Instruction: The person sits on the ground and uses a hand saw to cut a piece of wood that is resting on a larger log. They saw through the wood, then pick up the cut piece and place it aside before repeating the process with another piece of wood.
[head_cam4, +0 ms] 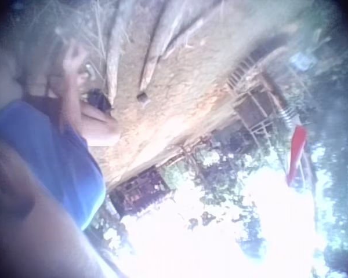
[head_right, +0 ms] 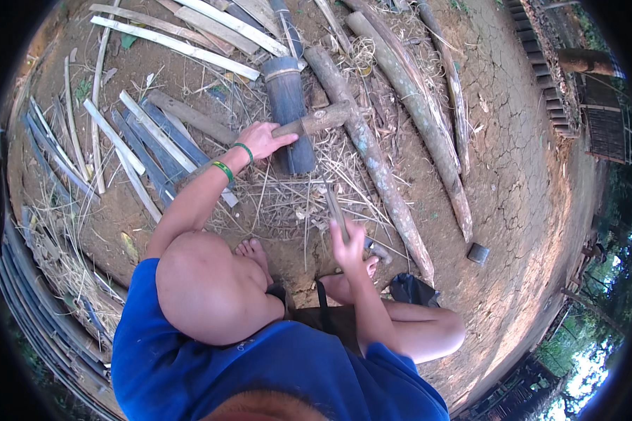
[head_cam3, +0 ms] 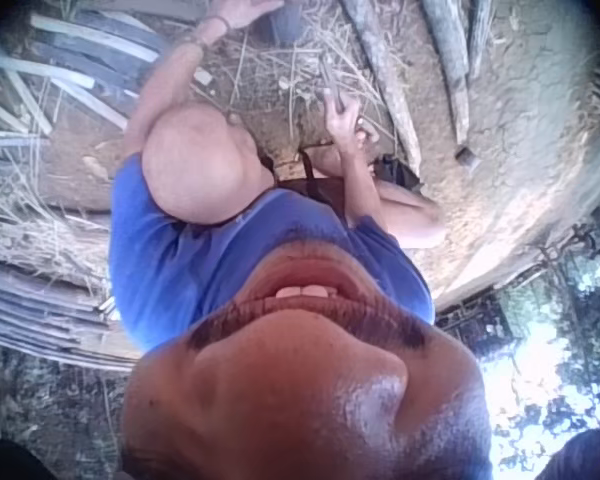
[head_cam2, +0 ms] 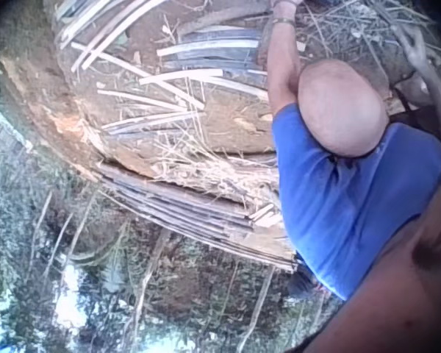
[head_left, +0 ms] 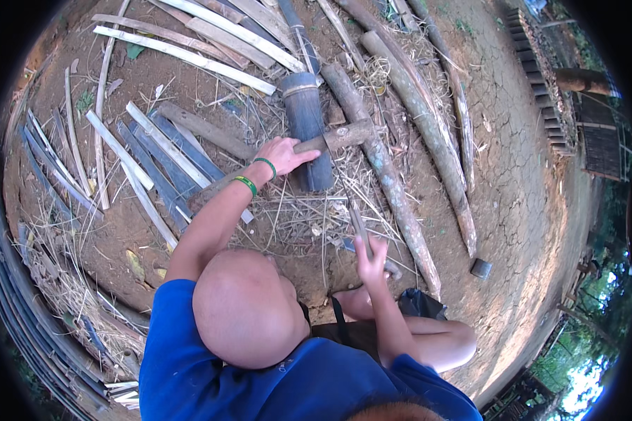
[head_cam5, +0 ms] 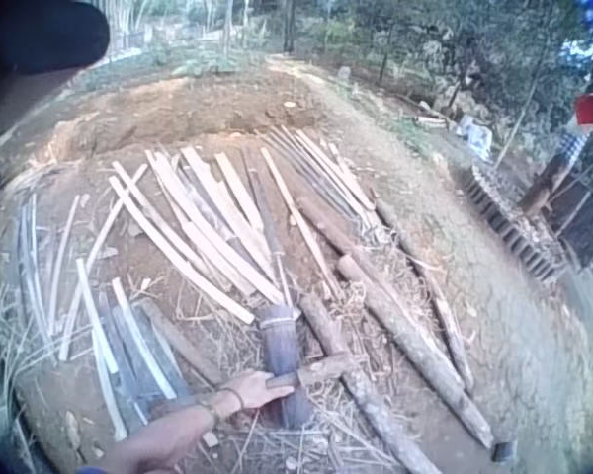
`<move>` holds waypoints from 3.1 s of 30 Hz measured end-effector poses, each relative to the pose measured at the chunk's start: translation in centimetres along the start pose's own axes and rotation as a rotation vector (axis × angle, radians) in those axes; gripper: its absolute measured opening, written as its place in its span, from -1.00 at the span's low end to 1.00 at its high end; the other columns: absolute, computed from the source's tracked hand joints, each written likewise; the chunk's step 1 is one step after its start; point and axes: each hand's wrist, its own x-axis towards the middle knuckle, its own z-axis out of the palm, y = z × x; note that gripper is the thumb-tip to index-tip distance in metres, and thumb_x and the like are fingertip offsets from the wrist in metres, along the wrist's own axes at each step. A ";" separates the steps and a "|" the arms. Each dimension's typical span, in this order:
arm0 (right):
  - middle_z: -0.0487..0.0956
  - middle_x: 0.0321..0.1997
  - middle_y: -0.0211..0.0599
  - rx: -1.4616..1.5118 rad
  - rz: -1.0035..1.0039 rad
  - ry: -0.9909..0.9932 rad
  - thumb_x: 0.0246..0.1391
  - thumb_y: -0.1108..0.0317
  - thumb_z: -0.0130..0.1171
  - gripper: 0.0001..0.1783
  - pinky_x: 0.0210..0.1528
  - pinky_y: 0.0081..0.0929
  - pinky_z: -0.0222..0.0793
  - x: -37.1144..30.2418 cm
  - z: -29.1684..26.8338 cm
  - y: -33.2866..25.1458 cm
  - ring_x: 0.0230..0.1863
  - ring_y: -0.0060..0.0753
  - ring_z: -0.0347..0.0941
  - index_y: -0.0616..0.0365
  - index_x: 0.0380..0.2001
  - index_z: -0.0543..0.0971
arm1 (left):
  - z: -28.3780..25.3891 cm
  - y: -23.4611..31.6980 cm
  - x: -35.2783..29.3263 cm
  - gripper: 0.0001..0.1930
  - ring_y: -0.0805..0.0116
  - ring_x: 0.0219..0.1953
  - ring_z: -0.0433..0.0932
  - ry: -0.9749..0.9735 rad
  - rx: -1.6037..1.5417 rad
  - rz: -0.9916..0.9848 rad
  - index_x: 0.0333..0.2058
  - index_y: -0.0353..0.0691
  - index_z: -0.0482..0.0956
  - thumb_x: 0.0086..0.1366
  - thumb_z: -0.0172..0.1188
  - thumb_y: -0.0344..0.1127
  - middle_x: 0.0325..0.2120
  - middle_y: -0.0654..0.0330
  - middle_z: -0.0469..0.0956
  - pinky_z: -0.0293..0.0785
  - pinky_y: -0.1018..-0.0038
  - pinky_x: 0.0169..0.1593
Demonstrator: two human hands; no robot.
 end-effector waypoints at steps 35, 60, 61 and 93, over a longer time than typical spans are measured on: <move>0.31 -0.72 -0.38 0.018 -0.012 0.010 0.30 0.31 0.12 -0.60 -0.56 -0.40 0.07 -1.0 -0.9 0.7 -0.65 -0.57 0.19 0.27 -0.61 0.44 | 3.4 0.8 -1.5 -0.10 -0.18 -0.15 0.67 0.145 0.045 0.056 -0.24 -0.36 0.70 0.14 0.06 0.57 -0.33 -0.26 0.67 0.60 0.08 -0.03; 0.40 -0.72 -0.27 -0.052 0.043 0.020 0.21 0.41 0.22 -0.79 -0.55 -0.29 0.17 -2.2 -2.2 0.1 -0.74 -0.33 0.24 0.26 -0.50 0.56 | 7.3 0.8 -2.1 -0.34 -0.18 -0.31 0.67 0.857 0.095 0.219 -0.26 -0.22 0.58 0.15 0.28 0.38 -0.42 -0.08 0.67 0.59 0.01 -0.24; 0.37 -0.73 -0.33 -0.028 0.074 0.037 0.23 0.38 0.20 -0.73 -0.57 -0.33 0.12 -2.9 -2.1 -0.3 -0.72 -0.42 0.22 0.25 -0.55 0.52 | 6.7 0.8 -2.2 -0.35 -0.19 -0.34 0.67 0.691 0.090 0.168 -0.30 -0.25 0.57 0.18 0.25 0.37 -0.45 -0.07 0.65 0.61 0.04 -0.26; 0.35 -0.74 -0.38 0.064 0.080 0.094 0.23 0.30 0.19 -0.69 -0.58 -0.41 0.09 -0.6 0.3 -1.8 -0.69 -0.52 0.21 0.27 -0.54 0.51 | 4.9 0.3 -2.1 -0.29 -0.20 -0.41 0.67 0.541 0.150 0.164 -0.21 -0.22 0.55 0.21 0.13 0.46 -0.47 -0.12 0.66 0.61 0.00 -0.31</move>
